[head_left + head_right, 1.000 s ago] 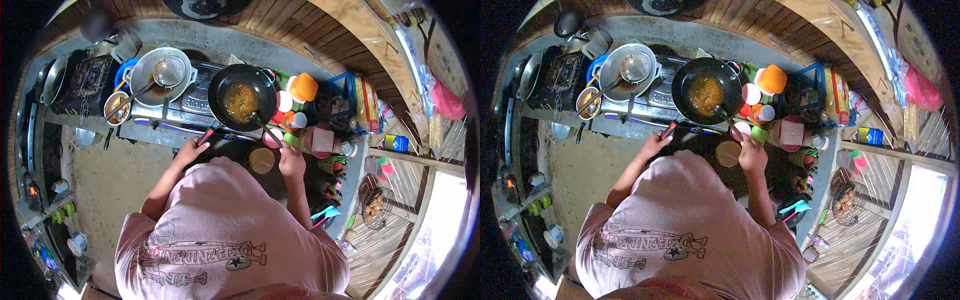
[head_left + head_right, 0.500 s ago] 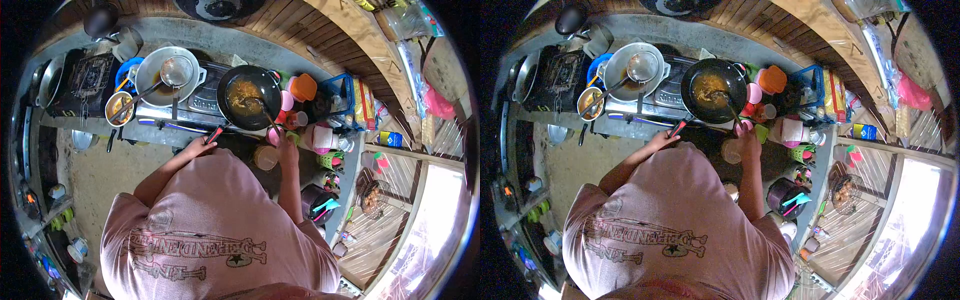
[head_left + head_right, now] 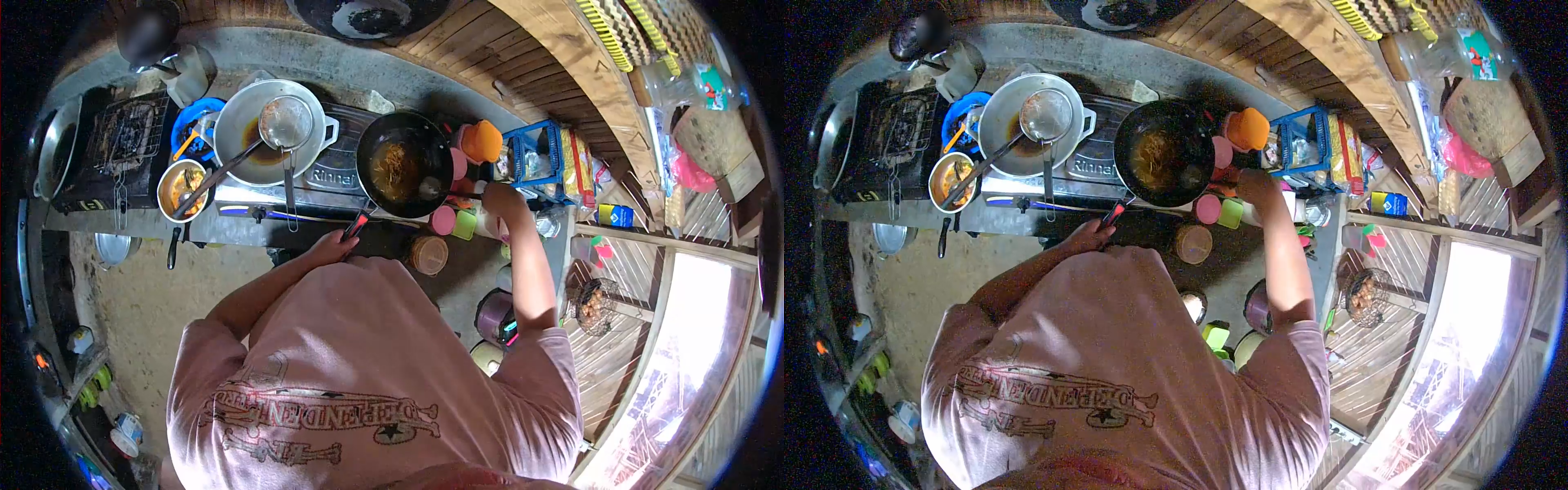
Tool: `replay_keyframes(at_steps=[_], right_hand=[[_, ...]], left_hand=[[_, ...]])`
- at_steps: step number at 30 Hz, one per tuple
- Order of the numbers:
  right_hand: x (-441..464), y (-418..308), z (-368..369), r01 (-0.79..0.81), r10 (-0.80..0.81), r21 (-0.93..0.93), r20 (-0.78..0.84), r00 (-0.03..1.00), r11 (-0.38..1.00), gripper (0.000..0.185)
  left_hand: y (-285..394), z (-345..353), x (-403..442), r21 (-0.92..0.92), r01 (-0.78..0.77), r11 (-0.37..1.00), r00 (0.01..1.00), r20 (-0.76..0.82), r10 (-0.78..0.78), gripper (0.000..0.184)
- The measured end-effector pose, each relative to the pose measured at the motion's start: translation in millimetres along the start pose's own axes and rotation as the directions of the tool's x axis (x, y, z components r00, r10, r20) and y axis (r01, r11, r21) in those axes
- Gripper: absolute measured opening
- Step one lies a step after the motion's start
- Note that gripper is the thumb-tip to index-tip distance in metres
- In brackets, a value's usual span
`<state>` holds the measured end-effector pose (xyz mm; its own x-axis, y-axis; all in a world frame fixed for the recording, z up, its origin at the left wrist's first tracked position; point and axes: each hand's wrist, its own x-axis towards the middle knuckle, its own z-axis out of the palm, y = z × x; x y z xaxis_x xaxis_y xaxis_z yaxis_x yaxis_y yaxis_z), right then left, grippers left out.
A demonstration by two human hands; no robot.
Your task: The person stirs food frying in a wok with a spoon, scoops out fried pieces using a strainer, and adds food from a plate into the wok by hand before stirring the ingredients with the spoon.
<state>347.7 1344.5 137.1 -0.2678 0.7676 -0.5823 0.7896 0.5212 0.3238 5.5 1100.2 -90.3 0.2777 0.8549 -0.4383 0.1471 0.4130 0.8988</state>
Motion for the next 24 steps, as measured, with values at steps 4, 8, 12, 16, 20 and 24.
replay_keyframes(at_steps=[4,8,12,16,20,24], right_hand=[[58.7,36.5,126.8,0.034,-0.040,0.153,0.040,0.998,0.988,0.024],[28.4,-61.8,95.8,-0.007,0.042,0.482,-0.062,0.997,0.876,0.029],[47.0,-84.4,199.9,0.277,-0.130,0.146,-0.620,0.774,0.950,0.024],[-23.8,-133.1,103.9,0.010,0.134,0.402,-0.328,0.935,0.916,0.023],[-78.4,-148.1,49.6,-0.304,0.443,0.498,-0.189,0.876,0.812,0.022],[-103.0,-147.7,15.6,-0.417,0.526,0.423,-0.184,0.830,0.805,0.023]], left_hand=[[-9.1,2.4,2.8,-0.030,-0.020,0.999,1.000,0.010,0.020,0.044],[-30.7,7.0,17.6,-0.097,-0.021,0.995,0.998,0.060,0.027,0.042],[-3.7,-7.6,6.3,-0.143,-0.058,0.988,0.991,0.115,0.074,0.042],[-27.2,-15.3,24.7,-0.167,0.035,0.985,0.967,0.256,0.009,0.038],[-9.5,-19.4,12.3,-0.347,0.254,0.903,0.920,0.375,-0.114,0.039],[-8.0,-19.8,12.1,-0.539,0.289,0.791,0.913,0.404,-0.058,0.026]])
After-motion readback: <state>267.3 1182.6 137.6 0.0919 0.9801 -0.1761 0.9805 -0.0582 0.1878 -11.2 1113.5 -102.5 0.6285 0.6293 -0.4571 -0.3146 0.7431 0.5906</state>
